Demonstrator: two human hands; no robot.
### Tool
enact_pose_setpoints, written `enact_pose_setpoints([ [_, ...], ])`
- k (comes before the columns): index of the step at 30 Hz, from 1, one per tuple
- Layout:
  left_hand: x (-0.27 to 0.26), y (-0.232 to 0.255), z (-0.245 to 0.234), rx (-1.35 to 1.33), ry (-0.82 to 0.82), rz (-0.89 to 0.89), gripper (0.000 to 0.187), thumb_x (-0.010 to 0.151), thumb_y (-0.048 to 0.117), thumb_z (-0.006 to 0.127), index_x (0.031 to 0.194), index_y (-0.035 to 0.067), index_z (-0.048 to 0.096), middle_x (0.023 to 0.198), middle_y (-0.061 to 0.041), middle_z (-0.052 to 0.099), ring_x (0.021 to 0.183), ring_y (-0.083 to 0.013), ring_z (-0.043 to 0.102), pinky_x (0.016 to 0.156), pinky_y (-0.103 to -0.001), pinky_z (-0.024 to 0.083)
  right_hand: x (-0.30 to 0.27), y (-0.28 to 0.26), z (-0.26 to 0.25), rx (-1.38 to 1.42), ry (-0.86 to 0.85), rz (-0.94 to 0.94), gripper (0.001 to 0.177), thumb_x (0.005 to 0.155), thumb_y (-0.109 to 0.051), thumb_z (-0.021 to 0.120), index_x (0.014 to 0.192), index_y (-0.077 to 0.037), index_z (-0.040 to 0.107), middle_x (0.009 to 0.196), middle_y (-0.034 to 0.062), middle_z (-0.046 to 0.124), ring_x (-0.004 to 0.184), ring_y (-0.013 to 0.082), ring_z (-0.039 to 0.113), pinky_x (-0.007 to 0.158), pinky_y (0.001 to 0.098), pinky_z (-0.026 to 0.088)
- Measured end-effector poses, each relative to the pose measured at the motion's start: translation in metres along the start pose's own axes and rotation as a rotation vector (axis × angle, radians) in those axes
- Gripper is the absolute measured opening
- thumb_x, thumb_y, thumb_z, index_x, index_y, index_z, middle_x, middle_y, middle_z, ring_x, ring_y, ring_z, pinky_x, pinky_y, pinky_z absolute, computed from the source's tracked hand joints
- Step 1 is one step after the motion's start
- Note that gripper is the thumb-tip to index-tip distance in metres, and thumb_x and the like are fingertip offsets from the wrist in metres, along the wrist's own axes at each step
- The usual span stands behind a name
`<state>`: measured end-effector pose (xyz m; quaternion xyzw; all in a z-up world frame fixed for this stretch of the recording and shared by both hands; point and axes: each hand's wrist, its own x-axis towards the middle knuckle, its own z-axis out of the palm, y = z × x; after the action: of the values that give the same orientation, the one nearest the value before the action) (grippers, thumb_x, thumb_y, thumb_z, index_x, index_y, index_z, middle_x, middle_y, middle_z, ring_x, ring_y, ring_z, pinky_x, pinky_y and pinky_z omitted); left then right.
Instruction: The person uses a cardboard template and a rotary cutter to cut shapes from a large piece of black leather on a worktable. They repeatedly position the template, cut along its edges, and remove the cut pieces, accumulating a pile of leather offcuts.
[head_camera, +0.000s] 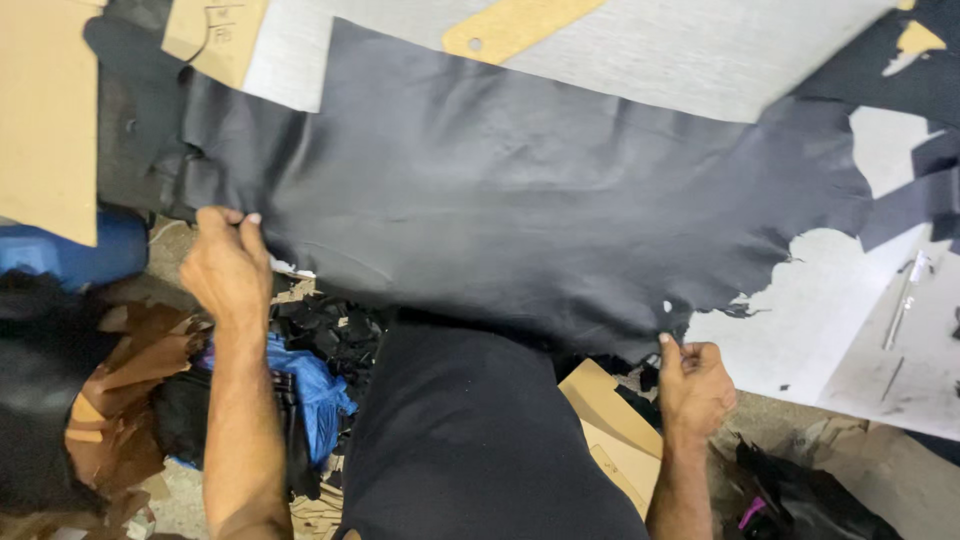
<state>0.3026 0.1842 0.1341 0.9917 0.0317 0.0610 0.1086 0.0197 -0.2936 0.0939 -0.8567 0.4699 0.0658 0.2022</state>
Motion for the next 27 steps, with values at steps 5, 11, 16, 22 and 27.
enact_pose_setpoints([
  [5, -0.015, 0.077, 0.005, -0.028, 0.066, 0.326, 0.023, 0.101, 0.021, 0.082, 0.109, 0.003, 0.069, 0.123, -0.020, 0.060, 0.120, -0.0375, 0.054, 0.102, -0.049, 0.044, -0.008, -0.072, 0.007, 0.086, 0.132, -0.795, 0.050, 0.088, -0.028, 0.080, 0.123, 0.004, 0.065, 0.122, 0.0227, 0.065, 0.114, 0.0384, 0.062, 0.101, 0.0476, 0.050],
  [11, -0.028, 0.224, 0.074, -0.364, -0.483, 0.875, 0.065, 0.096, 0.048, 0.065, 0.148, 0.010, 0.059, 0.164, -0.020, 0.041, 0.155, -0.0386, 0.031, 0.127, -0.053, 0.022, 0.019, -0.189, 0.065, -0.028, -0.475, -1.398, 0.073, 0.094, -0.051, 0.067, 0.141, 0.003, 0.055, 0.150, 0.0248, 0.049, 0.147, 0.0399, 0.036, 0.125, 0.0560, 0.022],
  [16, 0.025, 0.248, 0.091, -0.169, -0.428, 0.821, 0.078, 0.094, 0.058, 0.063, 0.156, 0.013, 0.047, 0.165, -0.020, 0.031, 0.153, -0.0374, 0.026, 0.124, -0.055, 0.019, 0.156, -0.172, 0.001, -0.160, -0.174, -1.072, 0.089, 0.090, -0.054, 0.069, 0.155, 0.000, 0.041, 0.166, 0.0239, 0.028, 0.155, 0.0412, 0.021, 0.126, 0.0561, 0.014],
  [22, 0.049, 0.274, 0.101, -0.090, -0.401, 0.743, 0.098, 0.088, 0.073, 0.066, 0.160, 0.012, 0.041, 0.166, -0.028, 0.019, 0.155, -0.0424, 0.014, 0.125, -0.061, 0.013, 0.261, -0.109, -0.017, -0.141, -0.047, -0.909, 0.091, 0.103, -0.060, 0.060, 0.160, 0.007, 0.037, 0.170, 0.0292, 0.025, 0.158, 0.0431, 0.018, 0.126, 0.0605, 0.006],
  [27, 0.029, 0.334, 0.116, -0.136, -0.517, 0.712, 0.124, 0.074, 0.078, 0.073, 0.157, -0.003, 0.029, 0.162, -0.037, 0.008, 0.153, -0.0491, 0.003, 0.124, -0.064, 0.006, 0.255, -0.108, -0.011, -0.113, -0.057, -0.928, 0.086, 0.103, -0.058, 0.059, 0.161, 0.003, 0.041, 0.172, 0.0257, 0.028, 0.161, 0.0418, 0.018, 0.129, 0.0610, 0.007],
])
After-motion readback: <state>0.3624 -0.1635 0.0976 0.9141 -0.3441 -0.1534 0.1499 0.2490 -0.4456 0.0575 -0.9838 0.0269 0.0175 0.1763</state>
